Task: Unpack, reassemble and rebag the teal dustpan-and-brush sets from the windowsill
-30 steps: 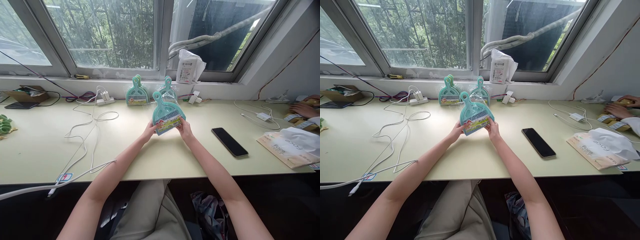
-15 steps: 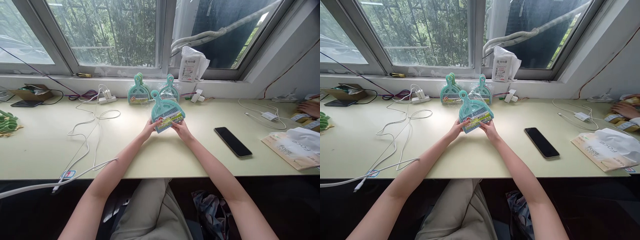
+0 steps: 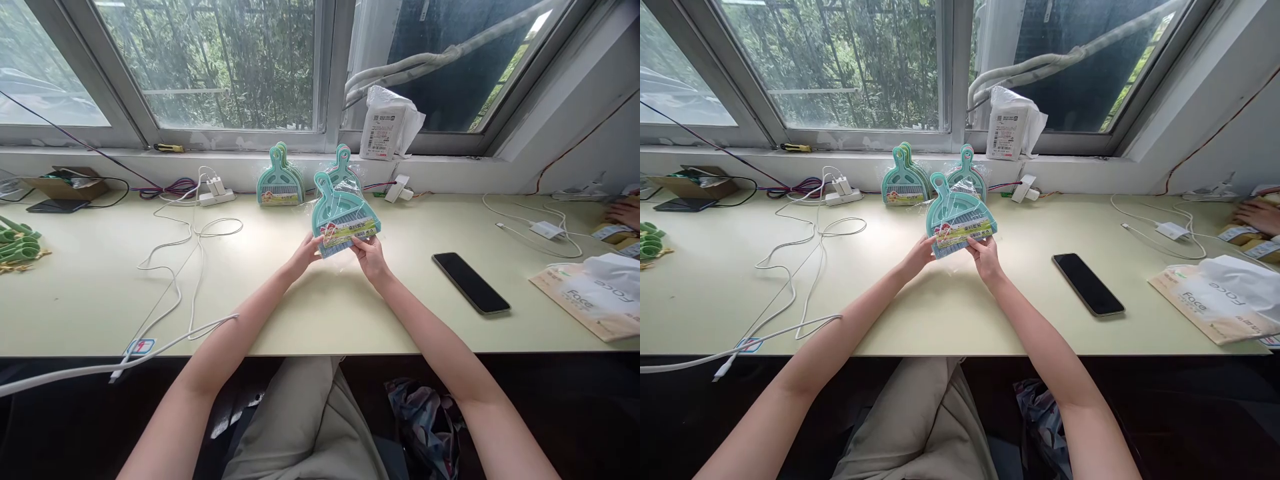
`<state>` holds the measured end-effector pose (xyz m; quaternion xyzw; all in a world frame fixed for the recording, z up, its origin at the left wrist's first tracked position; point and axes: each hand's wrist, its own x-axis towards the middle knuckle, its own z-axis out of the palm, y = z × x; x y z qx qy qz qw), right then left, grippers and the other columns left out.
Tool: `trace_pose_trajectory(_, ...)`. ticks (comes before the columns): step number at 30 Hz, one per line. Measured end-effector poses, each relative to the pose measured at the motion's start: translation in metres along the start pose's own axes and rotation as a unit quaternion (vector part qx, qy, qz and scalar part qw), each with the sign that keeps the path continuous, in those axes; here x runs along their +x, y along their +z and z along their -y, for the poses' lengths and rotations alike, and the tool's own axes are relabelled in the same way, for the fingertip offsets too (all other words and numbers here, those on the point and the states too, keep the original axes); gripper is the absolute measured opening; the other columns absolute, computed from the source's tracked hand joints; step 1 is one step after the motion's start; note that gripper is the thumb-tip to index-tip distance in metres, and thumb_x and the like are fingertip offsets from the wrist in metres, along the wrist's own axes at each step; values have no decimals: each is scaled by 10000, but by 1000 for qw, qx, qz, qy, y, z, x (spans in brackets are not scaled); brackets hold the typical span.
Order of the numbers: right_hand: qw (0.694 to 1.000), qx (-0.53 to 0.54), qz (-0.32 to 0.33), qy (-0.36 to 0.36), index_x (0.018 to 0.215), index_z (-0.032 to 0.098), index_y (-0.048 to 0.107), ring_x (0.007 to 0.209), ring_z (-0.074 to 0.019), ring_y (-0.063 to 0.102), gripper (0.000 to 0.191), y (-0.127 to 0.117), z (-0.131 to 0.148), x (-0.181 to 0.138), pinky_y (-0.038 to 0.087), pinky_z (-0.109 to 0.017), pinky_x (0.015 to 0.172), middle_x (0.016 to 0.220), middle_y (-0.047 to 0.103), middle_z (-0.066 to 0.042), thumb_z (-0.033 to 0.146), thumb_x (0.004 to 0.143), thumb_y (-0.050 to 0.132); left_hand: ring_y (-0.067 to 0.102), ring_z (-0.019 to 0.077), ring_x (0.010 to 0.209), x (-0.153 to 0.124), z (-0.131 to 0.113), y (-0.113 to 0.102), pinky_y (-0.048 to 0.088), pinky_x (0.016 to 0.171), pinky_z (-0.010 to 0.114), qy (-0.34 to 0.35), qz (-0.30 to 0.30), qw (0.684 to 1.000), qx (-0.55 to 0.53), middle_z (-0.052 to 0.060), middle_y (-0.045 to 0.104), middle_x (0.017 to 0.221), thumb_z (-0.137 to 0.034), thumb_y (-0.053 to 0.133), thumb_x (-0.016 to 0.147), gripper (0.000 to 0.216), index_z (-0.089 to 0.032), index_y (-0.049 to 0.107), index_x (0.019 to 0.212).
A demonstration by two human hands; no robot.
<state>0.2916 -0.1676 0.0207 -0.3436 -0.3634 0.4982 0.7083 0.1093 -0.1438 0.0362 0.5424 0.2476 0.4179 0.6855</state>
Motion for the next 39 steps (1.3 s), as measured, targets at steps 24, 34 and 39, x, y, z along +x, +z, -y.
trace_pose_trajectory(24,1000,-13,5,18,1024,252,583,1106,-211,625,467,-5,-2,3,526,-379,994,1044,696,7,218,610,795,629,254,1006,-1,1,0,523,845,447,6,-54,997,53,86,642,1151,-349,703,693,578,-244,489,1218)
trace_pose_trajectory(34,1000,-9,8,21,999,253,575,1069,-202,641,471,-6,-3,3,531,-377,987,1026,700,18,211,591,807,616,262,1011,5,9,-7,523,763,392,7,-52,997,63,90,631,1155,-332,680,684,589,-233,458,1221)
trace_pose_trajectory(39,1000,4,23,18,964,254,579,1045,-177,645,378,-6,-4,3,535,-311,962,986,700,28,189,647,775,601,280,964,4,6,-6,532,674,401,15,-50,996,70,118,611,1162,-298,637,710,533,-212,467,1208)
